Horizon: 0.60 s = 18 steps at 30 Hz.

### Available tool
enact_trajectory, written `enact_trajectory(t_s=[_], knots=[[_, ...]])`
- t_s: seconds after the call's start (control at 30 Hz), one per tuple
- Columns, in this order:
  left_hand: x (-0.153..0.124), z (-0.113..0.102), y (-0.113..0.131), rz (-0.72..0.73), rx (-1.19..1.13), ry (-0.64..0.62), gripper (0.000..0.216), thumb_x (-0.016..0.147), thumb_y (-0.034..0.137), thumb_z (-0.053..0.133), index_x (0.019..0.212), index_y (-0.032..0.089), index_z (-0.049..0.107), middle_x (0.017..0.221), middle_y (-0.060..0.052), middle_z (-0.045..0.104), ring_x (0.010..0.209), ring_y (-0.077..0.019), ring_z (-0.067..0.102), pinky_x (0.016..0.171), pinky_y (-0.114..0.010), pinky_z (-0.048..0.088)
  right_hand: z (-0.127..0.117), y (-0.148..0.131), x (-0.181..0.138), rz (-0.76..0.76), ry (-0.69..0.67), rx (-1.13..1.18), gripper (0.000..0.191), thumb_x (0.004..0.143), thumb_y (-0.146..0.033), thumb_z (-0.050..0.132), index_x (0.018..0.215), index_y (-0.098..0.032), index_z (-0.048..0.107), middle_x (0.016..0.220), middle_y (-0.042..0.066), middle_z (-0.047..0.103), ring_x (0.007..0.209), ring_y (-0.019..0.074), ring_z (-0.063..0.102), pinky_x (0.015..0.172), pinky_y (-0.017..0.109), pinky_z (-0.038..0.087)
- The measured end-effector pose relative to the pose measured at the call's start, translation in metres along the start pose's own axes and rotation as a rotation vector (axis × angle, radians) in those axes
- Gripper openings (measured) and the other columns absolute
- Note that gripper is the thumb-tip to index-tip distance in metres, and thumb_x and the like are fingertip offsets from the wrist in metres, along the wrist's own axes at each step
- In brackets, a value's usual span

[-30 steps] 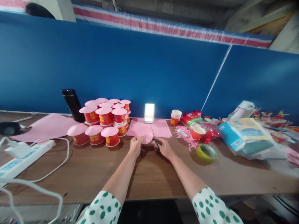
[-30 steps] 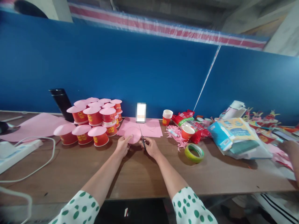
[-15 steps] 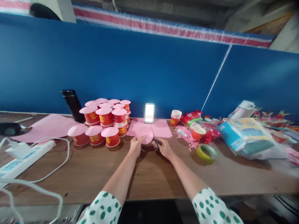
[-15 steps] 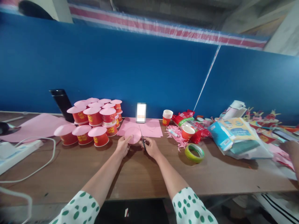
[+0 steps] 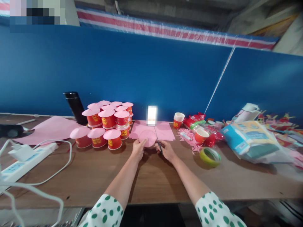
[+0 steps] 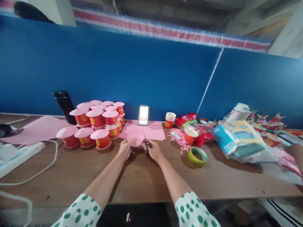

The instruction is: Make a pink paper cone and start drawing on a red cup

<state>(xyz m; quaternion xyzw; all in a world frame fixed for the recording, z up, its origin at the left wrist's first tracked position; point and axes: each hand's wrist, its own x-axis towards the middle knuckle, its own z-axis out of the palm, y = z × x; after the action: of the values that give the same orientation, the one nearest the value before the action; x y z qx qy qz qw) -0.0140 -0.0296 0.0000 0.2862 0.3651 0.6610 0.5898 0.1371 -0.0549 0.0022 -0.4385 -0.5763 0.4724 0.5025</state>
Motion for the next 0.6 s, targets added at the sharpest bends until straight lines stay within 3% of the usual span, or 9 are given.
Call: enact_trajectory(t_s=[0.6], knots=[[0.0034,-0.0019,-0.0029,0.002,0.019,0.013,0.04,0.049,0.032,0.082,0.078,0.009,0.065,0.065,-0.007,0.068,0.054,-0.0141,0.061,0.054,-0.025,0.048,-0.0011,-0.0023,-0.0017,0.007,-0.034,-0.029,0.045,0.07,-0.044,0.068,0.102,-0.012,0.064,0.059,-0.004,0.054,0.049,0.0082,0.048,0.049,0.022,0.04]])
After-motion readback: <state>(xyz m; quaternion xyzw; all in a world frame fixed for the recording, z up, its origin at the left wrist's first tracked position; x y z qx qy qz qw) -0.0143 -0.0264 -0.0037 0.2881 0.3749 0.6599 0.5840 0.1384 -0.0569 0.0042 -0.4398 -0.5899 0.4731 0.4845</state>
